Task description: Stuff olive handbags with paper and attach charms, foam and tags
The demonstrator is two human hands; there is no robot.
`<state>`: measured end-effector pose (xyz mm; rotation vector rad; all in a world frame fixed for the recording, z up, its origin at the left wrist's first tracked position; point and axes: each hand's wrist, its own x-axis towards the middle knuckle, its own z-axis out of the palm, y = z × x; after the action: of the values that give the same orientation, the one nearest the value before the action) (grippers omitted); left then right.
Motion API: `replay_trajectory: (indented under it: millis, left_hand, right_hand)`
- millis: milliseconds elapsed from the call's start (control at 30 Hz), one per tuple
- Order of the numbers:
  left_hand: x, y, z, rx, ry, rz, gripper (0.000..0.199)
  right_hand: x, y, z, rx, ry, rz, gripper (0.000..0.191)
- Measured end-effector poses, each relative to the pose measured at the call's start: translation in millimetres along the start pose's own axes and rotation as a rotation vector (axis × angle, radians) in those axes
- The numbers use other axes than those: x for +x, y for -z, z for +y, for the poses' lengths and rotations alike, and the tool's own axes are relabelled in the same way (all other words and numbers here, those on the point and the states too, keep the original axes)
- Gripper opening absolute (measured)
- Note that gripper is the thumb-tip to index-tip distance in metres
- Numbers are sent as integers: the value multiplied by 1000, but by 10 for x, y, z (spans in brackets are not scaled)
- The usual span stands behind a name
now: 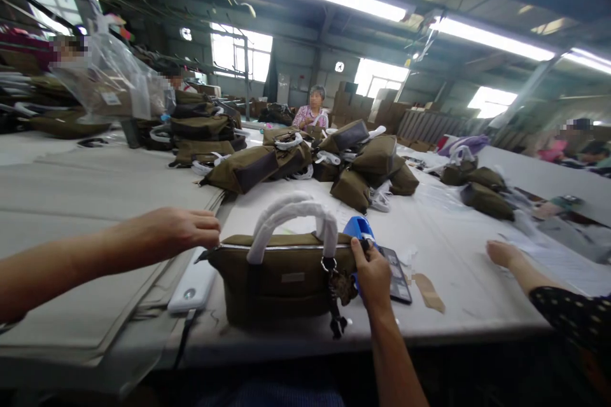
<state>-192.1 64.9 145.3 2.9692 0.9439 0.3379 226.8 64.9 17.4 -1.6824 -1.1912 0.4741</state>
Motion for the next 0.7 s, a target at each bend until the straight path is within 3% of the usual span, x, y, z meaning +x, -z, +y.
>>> replay_trajectory:
  millis: [100,233,333,433,500,600,700]
  left_hand:
    - [-2,-106,46,-47,187,108,30]
    - [49,-314,409,-159,393,505,26]
    - [207,-500,782,-127,362,633,35]
    - [493,-614,1037,42,252,769,41]
    - [684,-631,1096,154,155,842,32]
    - [833,-597,1069,209,69,850,27]
    - [783,-515,1002,93,143,790,21]
  right_hand:
    - [-54,18,54,112,-34,-87,71]
    - [-364,79,122,116,202,182,66]
    - [-617,41,8,10,529,301,45]
    - [-701,-64,-220,-123,744,337,44]
    - [-673,-137,-364,-138,809,359,46]
    - [-603,-196,-510,46,836,329,37]
    - [-541,-155,-562,314,746,138,22]
